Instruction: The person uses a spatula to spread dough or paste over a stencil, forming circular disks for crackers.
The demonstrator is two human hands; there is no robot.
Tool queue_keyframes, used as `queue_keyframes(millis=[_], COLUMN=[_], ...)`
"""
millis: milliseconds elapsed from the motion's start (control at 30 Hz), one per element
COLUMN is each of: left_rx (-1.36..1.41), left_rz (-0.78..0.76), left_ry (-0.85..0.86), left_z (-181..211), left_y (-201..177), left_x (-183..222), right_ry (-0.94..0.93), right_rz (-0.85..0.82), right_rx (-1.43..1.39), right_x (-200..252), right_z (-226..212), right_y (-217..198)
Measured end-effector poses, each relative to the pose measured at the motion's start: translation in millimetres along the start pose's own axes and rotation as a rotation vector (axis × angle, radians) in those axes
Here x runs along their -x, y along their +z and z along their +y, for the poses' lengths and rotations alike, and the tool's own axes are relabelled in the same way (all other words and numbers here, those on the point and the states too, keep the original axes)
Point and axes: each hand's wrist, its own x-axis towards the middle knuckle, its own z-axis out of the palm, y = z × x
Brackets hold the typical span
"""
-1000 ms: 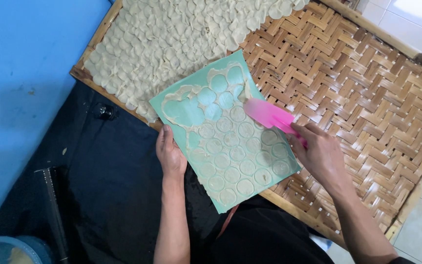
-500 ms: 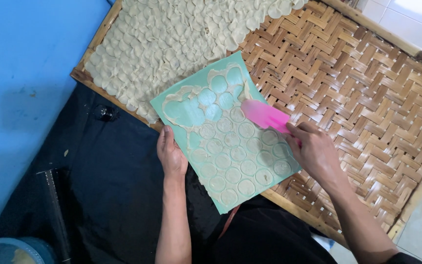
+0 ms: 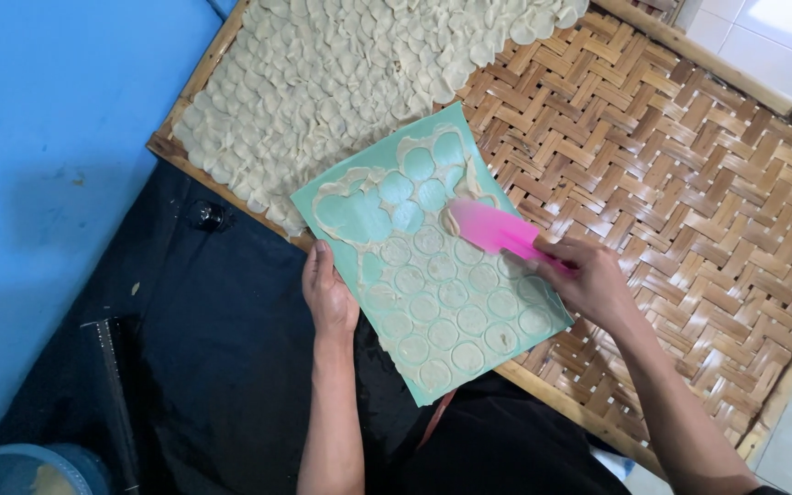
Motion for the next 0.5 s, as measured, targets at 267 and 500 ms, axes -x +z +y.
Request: queue_keyframes(millis=[267,500], left_rx=[-0.006,-0.044], left_rz=[0.044,0.091], left_ry=[-0.023,-0.058], left_z=[2.8,6.5], left_y=[2.9,8.5], left_x=[1.5,2.5], right_ry=[0.069,0.1], right_rz=[-0.035,0.31], right_rx=[-0.228,-0.136], right_x=[-4.8,-71.9], right_z=[17.8,15.3], right_y=[-3.6,-21.2])
